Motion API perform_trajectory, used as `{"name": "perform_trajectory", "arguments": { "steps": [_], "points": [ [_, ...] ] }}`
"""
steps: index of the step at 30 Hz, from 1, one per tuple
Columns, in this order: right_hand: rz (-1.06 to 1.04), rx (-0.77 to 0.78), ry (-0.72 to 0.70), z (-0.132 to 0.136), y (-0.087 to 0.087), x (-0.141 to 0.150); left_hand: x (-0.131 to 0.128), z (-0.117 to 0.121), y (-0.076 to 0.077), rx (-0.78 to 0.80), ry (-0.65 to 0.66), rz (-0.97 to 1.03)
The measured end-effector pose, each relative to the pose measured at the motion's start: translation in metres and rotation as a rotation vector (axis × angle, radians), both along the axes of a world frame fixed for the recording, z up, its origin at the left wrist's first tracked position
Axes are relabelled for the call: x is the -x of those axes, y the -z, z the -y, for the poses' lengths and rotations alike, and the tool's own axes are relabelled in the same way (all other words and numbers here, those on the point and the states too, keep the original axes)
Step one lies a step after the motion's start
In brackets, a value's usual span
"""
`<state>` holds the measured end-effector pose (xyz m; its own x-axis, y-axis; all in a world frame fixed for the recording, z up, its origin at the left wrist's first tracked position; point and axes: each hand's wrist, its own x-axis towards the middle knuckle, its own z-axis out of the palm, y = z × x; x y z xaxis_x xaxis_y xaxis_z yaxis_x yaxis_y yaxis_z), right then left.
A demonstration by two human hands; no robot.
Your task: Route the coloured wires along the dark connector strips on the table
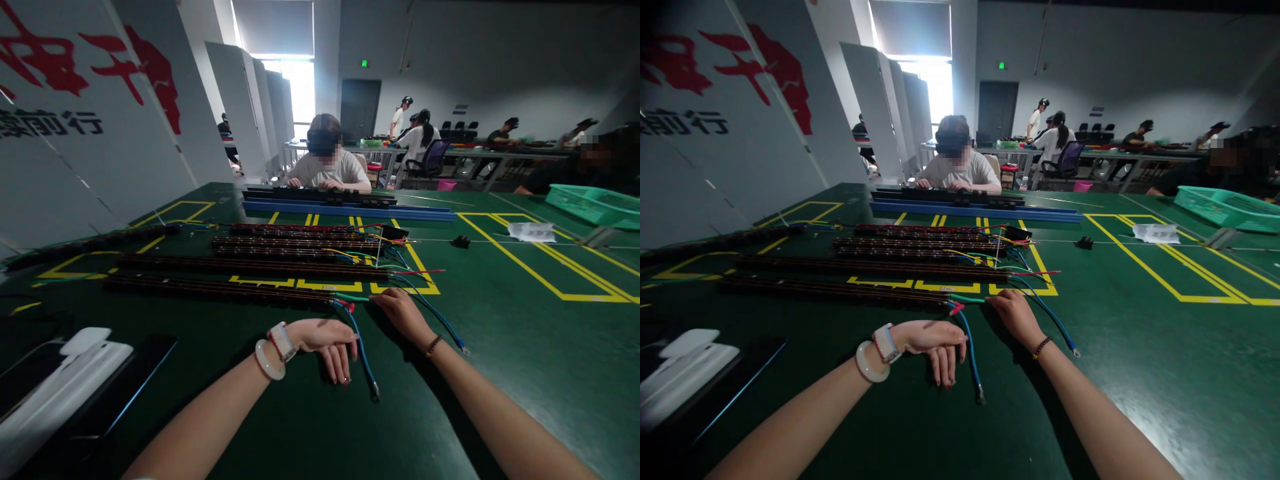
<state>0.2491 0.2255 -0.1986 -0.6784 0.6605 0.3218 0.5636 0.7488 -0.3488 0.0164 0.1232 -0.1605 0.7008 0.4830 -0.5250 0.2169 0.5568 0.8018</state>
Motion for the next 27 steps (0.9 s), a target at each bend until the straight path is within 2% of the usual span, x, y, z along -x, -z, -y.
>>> {"name": "perform_trajectory", "arguments": {
  "steps": [3,6,11,15,18,20,24,27],
  "points": [
    [-0.038,0.042,0.009,-0.001,0.001,-0.001,-0.005,-0.001,0.009,0.015,0.072,0.036],
    [-0.101,0.170,0.041,-0.001,-0.009,0.004,-0.007,-0.004,0.021,0.017,0.115,0.094],
    [-0.169,0.568,0.081,0.004,-0.048,0.037,-0.003,-0.010,0.031,0.069,0.168,0.175],
    [0.023,0.725,-0.044,0.008,-0.073,0.074,-0.003,-0.009,0.027,0.079,0.189,0.147],
    [0.268,0.740,-0.160,0.008,-0.081,0.093,-0.003,-0.008,0.019,0.016,0.228,0.119],
    [0.414,0.670,-0.174,0.005,-0.082,0.099,-0.003,-0.008,0.018,-0.016,0.241,0.120],
    [0.642,0.486,-0.104,-0.004,-0.079,0.095,-0.005,-0.010,0.025,0.037,0.221,0.114],
    [0.673,0.421,-0.172,-0.008,-0.070,0.086,-0.005,-0.010,0.027,0.086,0.230,0.150]
  ]
}}
